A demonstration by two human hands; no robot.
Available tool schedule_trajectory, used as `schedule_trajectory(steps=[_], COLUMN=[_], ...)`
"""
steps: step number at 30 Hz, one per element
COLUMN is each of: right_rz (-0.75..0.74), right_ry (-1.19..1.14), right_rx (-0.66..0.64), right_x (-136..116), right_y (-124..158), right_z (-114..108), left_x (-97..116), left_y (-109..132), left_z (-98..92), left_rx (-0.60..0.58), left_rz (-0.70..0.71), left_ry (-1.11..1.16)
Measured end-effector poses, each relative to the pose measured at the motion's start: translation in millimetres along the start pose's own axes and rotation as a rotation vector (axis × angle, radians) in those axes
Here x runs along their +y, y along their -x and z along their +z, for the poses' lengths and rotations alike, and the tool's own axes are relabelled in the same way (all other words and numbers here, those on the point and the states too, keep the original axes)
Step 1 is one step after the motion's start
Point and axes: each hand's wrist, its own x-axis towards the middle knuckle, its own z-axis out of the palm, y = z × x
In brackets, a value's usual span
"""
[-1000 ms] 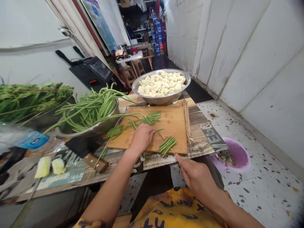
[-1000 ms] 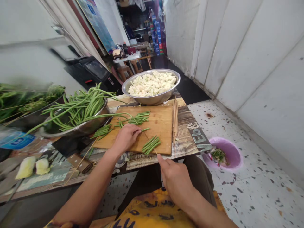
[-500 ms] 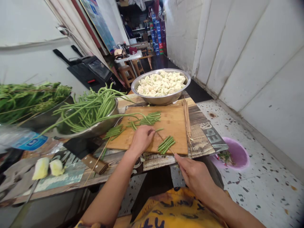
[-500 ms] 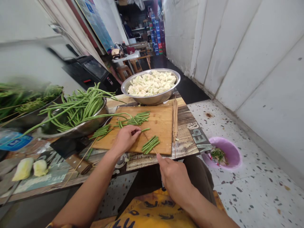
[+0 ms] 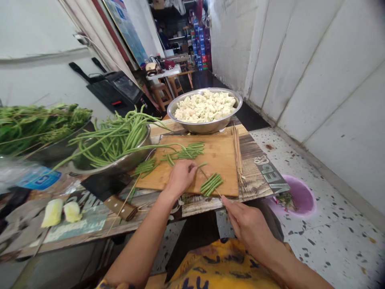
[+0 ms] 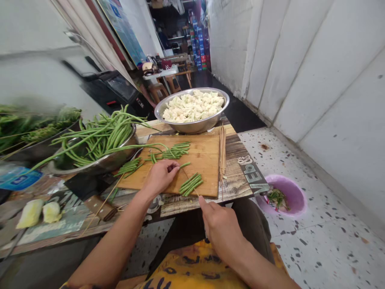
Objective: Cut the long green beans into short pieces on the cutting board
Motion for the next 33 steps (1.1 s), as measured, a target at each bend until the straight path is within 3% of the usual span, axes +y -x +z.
schedule_trajectory(steps=[11,27,33], right_rz=[0.013,0.101,0.11], right_ry=[0.029,0.154,0.149], right_rx=[-0.042,-0.297,-0.335], right_x=[0,-8,-8], right_y=[-2,-21,-26], right_z=[0,-6,-6], left_x=[0,-3,-3], left_y=[0,-1,-2], left_z=[-0.3,2.0,1.9], left_rx=[-0.003,-0.031,-0.038], left_rz=[0.016,0.048,0.041], left_ry=[0.0,-0.012,-0.004])
